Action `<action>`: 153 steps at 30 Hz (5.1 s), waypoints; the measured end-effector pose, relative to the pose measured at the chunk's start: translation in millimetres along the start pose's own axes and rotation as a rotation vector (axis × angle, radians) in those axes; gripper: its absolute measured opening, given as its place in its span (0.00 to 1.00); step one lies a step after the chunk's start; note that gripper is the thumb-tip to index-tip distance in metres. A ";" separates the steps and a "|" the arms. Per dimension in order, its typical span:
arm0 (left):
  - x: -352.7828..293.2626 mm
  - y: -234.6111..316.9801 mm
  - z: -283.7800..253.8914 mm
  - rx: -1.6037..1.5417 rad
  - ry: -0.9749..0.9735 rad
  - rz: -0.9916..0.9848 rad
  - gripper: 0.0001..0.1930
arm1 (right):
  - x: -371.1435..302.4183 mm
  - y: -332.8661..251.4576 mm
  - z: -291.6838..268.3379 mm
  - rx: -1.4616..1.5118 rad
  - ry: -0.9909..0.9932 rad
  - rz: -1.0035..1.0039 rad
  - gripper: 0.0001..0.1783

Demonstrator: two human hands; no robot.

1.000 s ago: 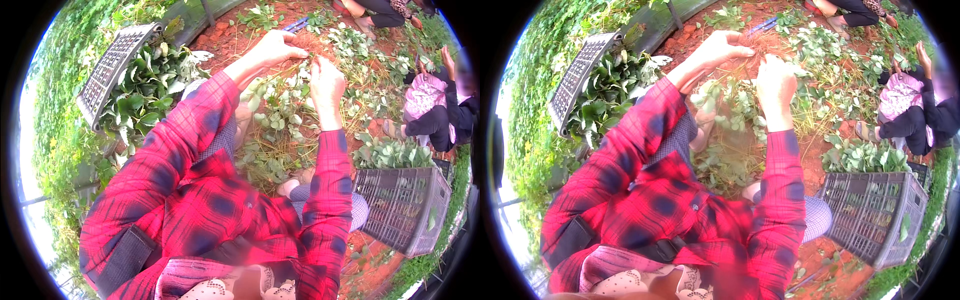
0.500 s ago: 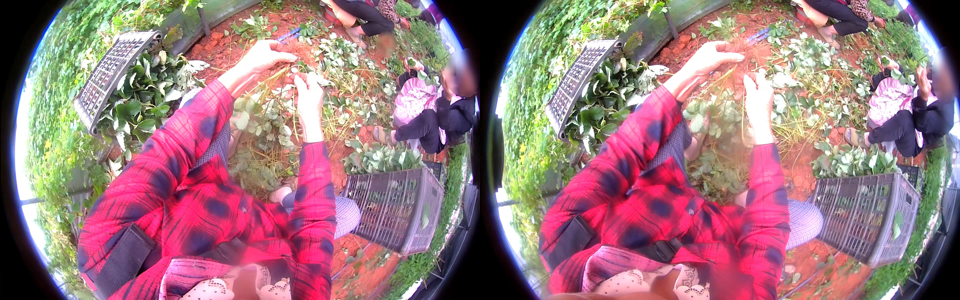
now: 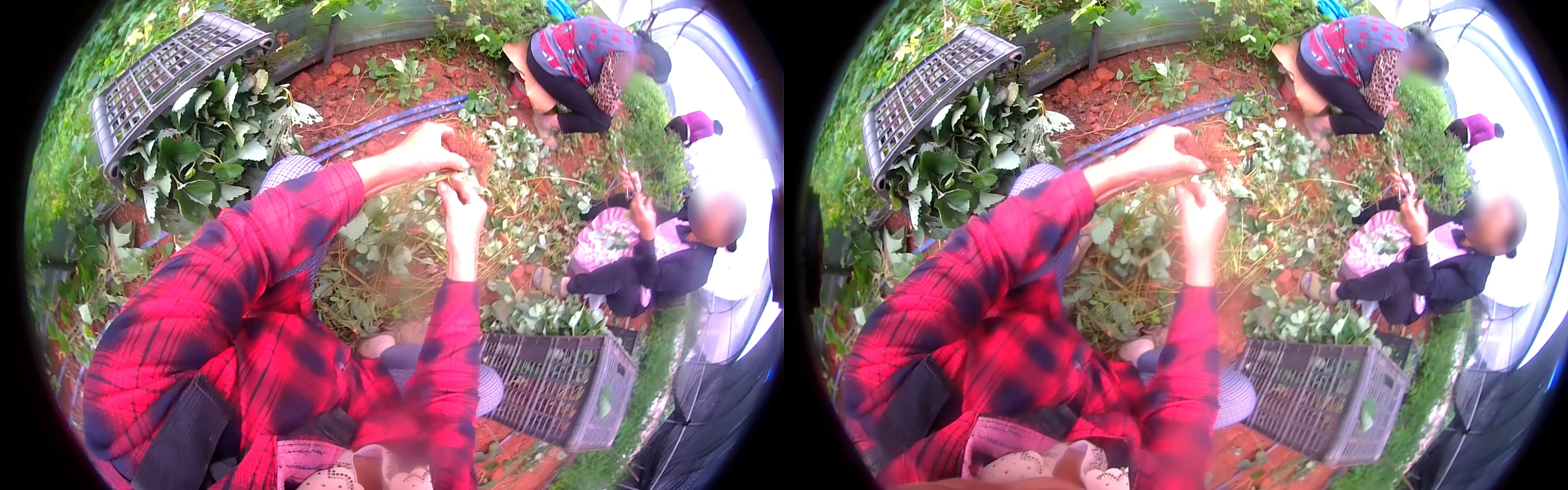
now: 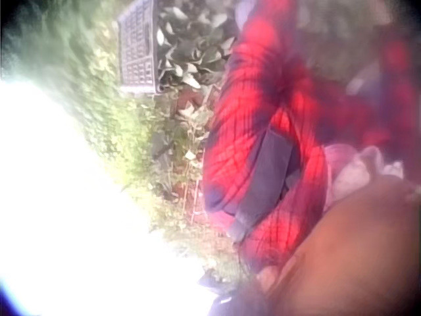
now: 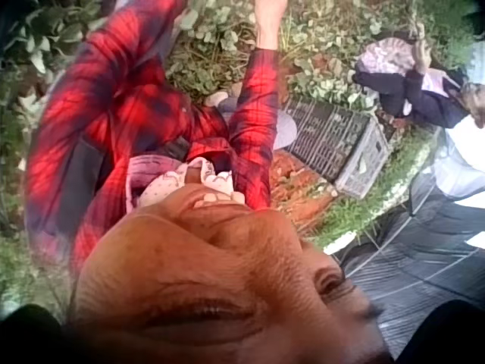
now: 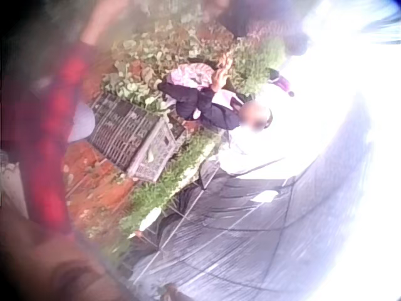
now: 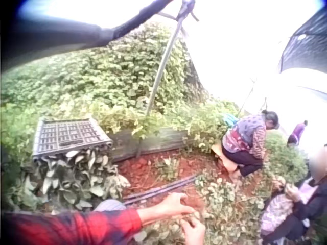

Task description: The person sits on the ground in a garden and sorts through a pile of harvested leafy green plants. They pick up bunches of plants, separate them, and place them into a black plastic crate nearby.

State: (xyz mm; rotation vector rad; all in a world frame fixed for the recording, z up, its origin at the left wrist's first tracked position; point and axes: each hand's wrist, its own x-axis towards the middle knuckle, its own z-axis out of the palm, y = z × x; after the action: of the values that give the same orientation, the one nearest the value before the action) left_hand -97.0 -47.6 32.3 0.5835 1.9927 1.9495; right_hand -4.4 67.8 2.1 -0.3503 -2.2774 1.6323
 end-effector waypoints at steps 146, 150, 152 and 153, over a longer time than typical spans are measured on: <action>64.5 -4.5 -56.0 -0.414 0.152 -0.108 0.13 | -21.7 35.3 -33.1 -0.146 0.313 -0.034 0.11; 64.1 -3.1 -79.7 -0.569 0.141 -0.100 0.11 | -25.2 130.5 -103.0 -0.230 0.312 0.425 0.18; 62.3 -1.0 -76.3 -0.649 0.177 -0.148 0.11 | -31.8 148.8 -128.3 -0.377 0.261 0.594 0.22; 61.1 4.2 -71.4 -0.642 0.187 -0.175 0.11 | -33.0 173.4 -142.8 -1.039 0.223 0.303 0.24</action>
State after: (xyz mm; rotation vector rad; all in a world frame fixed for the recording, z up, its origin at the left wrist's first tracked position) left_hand -184.2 -81.0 43.7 0.0649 1.3132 2.4120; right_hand 84.4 234.9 -123.3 -1.0713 -2.7731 0.3078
